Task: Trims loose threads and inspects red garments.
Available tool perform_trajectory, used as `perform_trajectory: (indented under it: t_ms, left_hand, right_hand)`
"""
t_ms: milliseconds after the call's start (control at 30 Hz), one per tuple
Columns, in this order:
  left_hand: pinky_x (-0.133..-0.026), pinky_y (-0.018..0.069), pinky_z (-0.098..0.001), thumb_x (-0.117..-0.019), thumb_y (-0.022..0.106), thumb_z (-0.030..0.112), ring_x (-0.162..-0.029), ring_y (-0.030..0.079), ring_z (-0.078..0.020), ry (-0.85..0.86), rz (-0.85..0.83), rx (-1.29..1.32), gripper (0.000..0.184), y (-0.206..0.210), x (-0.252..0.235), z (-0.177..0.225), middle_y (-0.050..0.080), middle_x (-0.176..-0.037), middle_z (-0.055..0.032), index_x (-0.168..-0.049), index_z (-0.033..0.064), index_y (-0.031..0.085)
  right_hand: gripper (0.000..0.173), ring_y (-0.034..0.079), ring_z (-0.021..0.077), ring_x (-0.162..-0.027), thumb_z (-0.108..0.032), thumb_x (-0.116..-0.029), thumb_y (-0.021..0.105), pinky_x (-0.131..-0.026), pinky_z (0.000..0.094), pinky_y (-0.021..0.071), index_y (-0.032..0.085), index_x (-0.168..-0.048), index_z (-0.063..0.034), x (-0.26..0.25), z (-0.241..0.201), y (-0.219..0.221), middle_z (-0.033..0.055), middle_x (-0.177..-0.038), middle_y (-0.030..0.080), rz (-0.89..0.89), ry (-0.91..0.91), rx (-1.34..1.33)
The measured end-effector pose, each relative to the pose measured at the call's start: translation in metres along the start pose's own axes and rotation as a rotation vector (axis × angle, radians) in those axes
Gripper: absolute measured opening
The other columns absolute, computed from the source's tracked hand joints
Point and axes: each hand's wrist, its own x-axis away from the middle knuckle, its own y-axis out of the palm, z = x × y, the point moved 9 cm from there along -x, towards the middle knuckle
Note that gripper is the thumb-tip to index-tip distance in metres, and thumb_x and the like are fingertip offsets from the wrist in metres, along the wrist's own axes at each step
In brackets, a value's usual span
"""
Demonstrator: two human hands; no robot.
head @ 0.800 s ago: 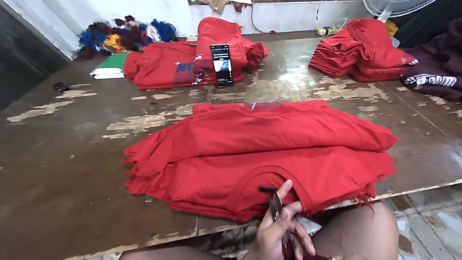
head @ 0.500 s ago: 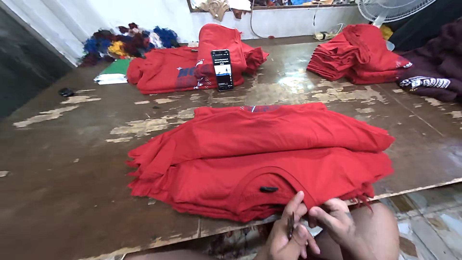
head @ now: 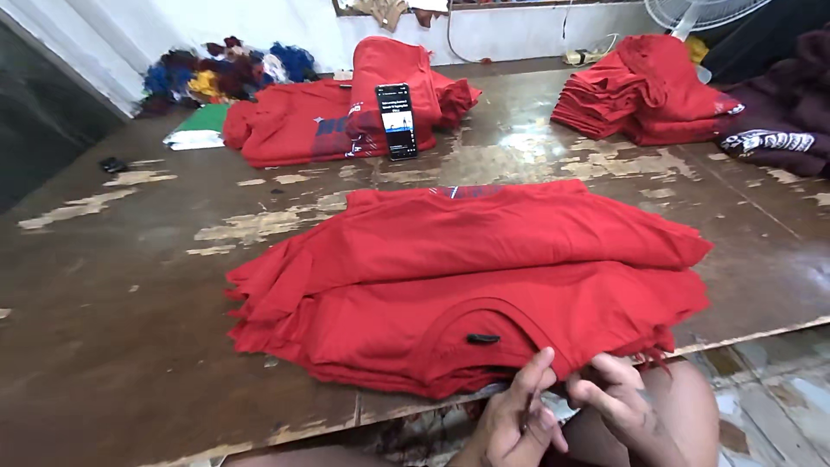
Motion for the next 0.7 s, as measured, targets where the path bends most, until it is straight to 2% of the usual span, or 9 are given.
perform_trajectory:
  t_ms: [67, 133, 267, 433, 467, 567, 600, 667, 700]
  left_hand:
    - [-0.076, 0.0554, -0.0194, -0.1106, 0.041, 0.035, -0.079, 0.065, -0.0024, 0.036, 0.005, -0.125, 0.059, 0.000, 0.001, 0.000, 0.064, -0.129, -0.0105, -0.162, 0.0126, 0.025]
    - [-0.077, 0.0554, -0.0194, -0.1109, 0.040, 0.035, -0.079, 0.065, -0.0027, 0.050, 0.002, -0.166, 0.058, -0.001, 0.003, -0.001, 0.064, -0.130, -0.0111, -0.162, 0.0131, 0.025]
    - [-0.074, 0.0550, -0.0187, -0.1103, 0.040, 0.037, -0.077, 0.065, -0.0022, 0.043, 0.010, -0.077, 0.059, -0.003, 0.002, -0.001, 0.065, -0.128, -0.0086, -0.163, 0.0150, 0.025]
    - [-0.067, 0.0547, -0.0184, -0.1102, 0.039, 0.040, -0.072, 0.064, -0.0022, 0.031, 0.018, -0.107, 0.059, -0.009, -0.001, 0.003, 0.069, -0.118, -0.0086, -0.161, 0.0110, 0.029]
    - [-0.067, 0.0549, -0.0186, -0.1103, 0.038, 0.040, -0.072, 0.064, -0.0024, 0.037, 0.020, -0.114, 0.059, -0.009, -0.002, 0.003, 0.069, -0.116, -0.0089, -0.161, 0.0105, 0.029]
    - [-0.072, 0.0553, -0.0179, -0.1107, 0.039, 0.037, -0.075, 0.065, -0.0017, 0.059, 0.012, -0.168, 0.056, -0.007, 0.000, 0.005, 0.068, -0.122, -0.0091, -0.160, 0.0118, 0.031]
    - [-0.075, 0.0563, -0.0194, -0.1107, 0.040, 0.035, -0.076, 0.066, -0.0038, 0.074, 0.006, -0.211, 0.055, -0.005, 0.002, 0.006, 0.069, -0.117, -0.0107, -0.159, 0.0109, 0.033]
    - [-0.077, 0.0579, -0.0234, -0.1112, 0.042, 0.030, -0.073, 0.066, -0.0108, 0.136, -0.023, -0.328, 0.049, -0.003, 0.003, 0.006, 0.068, -0.094, -0.0114, -0.155, 0.0092, 0.040]
    - [-0.077, 0.0583, -0.0246, -0.1114, 0.041, 0.030, -0.073, 0.067, -0.0128, 0.160, -0.043, -0.388, 0.047, -0.004, 0.003, 0.008, 0.068, -0.088, -0.0107, -0.154, 0.0086, 0.042]
  right_hand:
    - [0.012, 0.066, 0.0017, -0.058, -0.034, -0.0919, 0.073, -0.054, 0.0209, 0.0592, 0.074, -0.098, -0.0236, -0.002, 0.000, 0.003, -0.0079, -0.073, 0.071, 0.051, 0.020, -0.032]
    - [0.006, 0.065, 0.0026, -0.054, -0.027, -0.0928, 0.072, -0.052, 0.0209, 0.0578, 0.074, -0.095, -0.0221, 0.000, 0.003, 0.006, -0.0063, -0.068, 0.070, 0.055, 0.041, -0.075]
    - [0.010, 0.061, -0.0010, -0.052, -0.031, -0.0963, 0.069, -0.050, 0.0170, 0.0549, 0.074, -0.094, -0.0228, 0.007, 0.006, 0.001, -0.0083, -0.066, 0.068, 0.044, -0.003, -0.063]
    - [0.010, 0.063, -0.0056, -0.064, -0.031, -0.0986, 0.067, -0.060, 0.0129, 0.0561, 0.074, -0.098, -0.0240, 0.010, -0.008, -0.004, -0.0123, -0.079, 0.070, 0.002, -0.089, 0.038]
    - [0.012, 0.063, -0.0050, -0.064, -0.033, -0.0991, 0.065, -0.060, 0.0133, 0.0564, 0.074, -0.098, -0.0235, 0.010, -0.007, -0.005, -0.0116, -0.079, 0.070, -0.002, -0.076, 0.059]
    - [0.033, 0.065, -0.0022, -0.061, -0.053, -0.0996, 0.058, -0.057, 0.0170, 0.0571, 0.072, -0.097, -0.0240, 0.006, 0.000, -0.005, -0.0106, -0.073, 0.069, -0.009, -0.024, 0.089]
    - [0.033, 0.066, -0.0012, -0.062, -0.054, -0.0985, 0.059, -0.059, 0.0183, 0.0582, 0.072, -0.096, -0.0241, 0.005, 0.001, -0.003, -0.0105, -0.073, 0.070, -0.009, -0.015, 0.082]
    - [0.019, 0.068, 0.0017, -0.061, -0.039, -0.0964, 0.068, -0.058, 0.0205, 0.0602, 0.074, -0.096, -0.0208, 0.003, 0.001, 0.000, -0.0076, -0.073, 0.071, 0.028, 0.009, 0.036]
    - [0.013, 0.067, 0.0022, -0.058, -0.031, -0.0955, 0.069, -0.056, 0.0205, 0.0595, 0.074, -0.094, -0.0191, 0.004, 0.001, 0.002, -0.0065, -0.071, 0.071, 0.053, 0.022, 0.008]
